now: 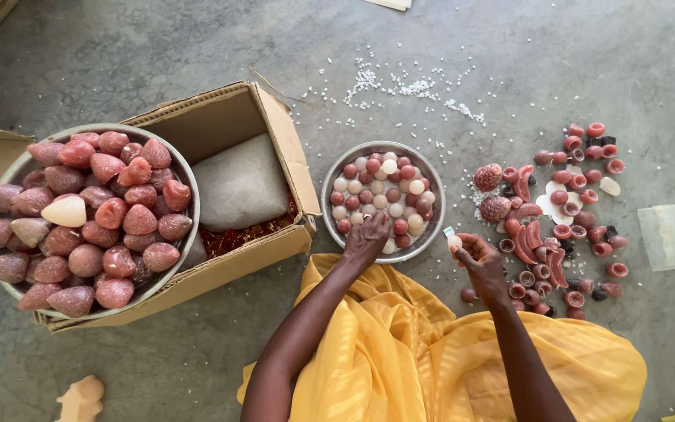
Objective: The person sits on the floor and uses their hands to stuff small white balls into hollow red candy shells. They pick up the shells and balls, insert the balls, and place the finished candies into a metal bowl.
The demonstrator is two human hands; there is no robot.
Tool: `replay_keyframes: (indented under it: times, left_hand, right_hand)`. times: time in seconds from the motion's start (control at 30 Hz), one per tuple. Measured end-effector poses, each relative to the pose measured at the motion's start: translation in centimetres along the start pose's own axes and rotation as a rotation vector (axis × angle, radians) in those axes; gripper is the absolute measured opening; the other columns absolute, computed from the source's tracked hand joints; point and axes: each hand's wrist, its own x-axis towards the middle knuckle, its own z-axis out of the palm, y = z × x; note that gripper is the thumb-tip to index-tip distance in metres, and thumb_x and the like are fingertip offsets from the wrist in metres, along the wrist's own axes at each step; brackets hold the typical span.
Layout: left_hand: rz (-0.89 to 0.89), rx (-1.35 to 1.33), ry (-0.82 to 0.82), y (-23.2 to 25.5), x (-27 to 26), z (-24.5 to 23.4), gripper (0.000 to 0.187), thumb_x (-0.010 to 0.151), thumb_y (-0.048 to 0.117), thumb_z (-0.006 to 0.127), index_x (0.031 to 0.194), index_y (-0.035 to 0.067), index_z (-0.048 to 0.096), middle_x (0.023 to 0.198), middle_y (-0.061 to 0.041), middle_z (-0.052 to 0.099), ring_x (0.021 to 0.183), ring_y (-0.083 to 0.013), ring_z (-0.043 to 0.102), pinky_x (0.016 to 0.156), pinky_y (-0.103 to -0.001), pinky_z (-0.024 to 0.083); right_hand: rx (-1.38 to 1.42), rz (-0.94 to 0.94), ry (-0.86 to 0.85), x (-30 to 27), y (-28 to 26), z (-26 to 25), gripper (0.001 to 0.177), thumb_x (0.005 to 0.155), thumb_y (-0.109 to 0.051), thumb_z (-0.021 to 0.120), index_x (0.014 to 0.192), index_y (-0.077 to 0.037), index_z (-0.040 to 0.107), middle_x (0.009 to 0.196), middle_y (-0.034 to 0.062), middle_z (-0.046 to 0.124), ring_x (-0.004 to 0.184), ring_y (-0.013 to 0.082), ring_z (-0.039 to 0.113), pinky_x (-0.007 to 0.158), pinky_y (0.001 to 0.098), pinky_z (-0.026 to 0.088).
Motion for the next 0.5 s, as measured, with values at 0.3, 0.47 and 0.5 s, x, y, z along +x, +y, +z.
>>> replay_keyframes:
  times: [0.3,0.47,0.5]
  left_hand:
    - [-0.54,-0.683,0.208,-2.0,0.7,-5.8,0.037,0.082,0.027,0.082,0.103,0.0,0.07,0.11,-0.02,0.067,0.1,-0.0377,0.067,0.086,-0.047,0.054]
    - [-0.704,-0.791,0.173,-2.1,-0.2,-6.2,0.036,0.083,0.032,0.081,0.099,0.001,0.071,0.109,-0.018,0.069,0.102,-0.035,0.068,0.089,-0.044,0.054]
    - [-0.718,-0.804,0.175,-2.3,-0.4,-6.1,0.037,0.084,0.033,0.081,0.099,0.001,0.071,0.109,-0.018,0.07,0.102,-0.0343,0.069,0.089,-0.043,0.054]
  right_hand:
    - [-0.672,-0.657,-0.004,1.7,-3.3,8.2,0.044,0.075,-0.016,0.084,0.116,-0.006,0.069,0.117,0.0121,0.065,0.113,0.0304,0.061,0.097,0.0434,0.049]
    - [-0.814,-0.737,-0.126,3.6,-3.9,12.4,0.043,0.076,-0.011,0.077,0.118,-0.006,0.066,0.116,0.0116,0.063,0.112,0.0355,0.054,0.096,0.0486,0.045]
    - [-0.832,-0.734,-0.14,3.8,-3.8,12.7,0.043,0.076,-0.01,0.076,0.118,-0.007,0.066,0.117,0.0118,0.062,0.111,0.0367,0.052,0.095,0.0483,0.045]
